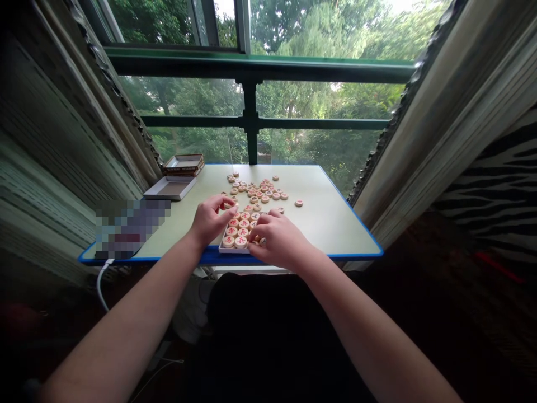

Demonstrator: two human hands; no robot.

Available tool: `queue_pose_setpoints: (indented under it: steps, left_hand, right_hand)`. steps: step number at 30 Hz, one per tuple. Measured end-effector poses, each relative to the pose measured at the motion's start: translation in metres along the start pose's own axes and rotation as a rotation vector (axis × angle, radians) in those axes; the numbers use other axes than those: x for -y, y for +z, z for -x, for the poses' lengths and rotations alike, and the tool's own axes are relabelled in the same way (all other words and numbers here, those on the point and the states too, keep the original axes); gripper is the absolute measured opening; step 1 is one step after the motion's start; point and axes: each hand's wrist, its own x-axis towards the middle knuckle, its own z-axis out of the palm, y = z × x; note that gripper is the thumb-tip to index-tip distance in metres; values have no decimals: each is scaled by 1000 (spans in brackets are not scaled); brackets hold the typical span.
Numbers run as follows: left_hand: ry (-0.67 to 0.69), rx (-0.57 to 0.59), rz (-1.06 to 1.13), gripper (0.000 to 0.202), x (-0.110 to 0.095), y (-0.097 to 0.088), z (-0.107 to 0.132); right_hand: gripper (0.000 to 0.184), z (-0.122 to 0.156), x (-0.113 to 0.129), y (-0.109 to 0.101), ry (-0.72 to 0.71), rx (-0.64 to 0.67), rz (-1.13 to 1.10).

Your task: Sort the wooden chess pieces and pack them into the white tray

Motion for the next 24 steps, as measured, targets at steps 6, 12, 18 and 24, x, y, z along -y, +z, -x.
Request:
queue_pose_setpoints:
  steps: [6,12,18,24]
  left_hand:
    - [12,0,-5,15,2,1,0]
    - [24,0,-35,13,2,1,-1]
    - [65,-23,-46,14,3,1,-1]
    - [97,-27,-39,13,2,0,-1]
  right_hand:
    - [9,-6,-2,0,-10,51,-7]
    - [6,-15,-4,-2,-21,145,-15]
    - [11,-19,0,-9,-50,207,15]
    - [23,-3,11,-11,-11,175,88]
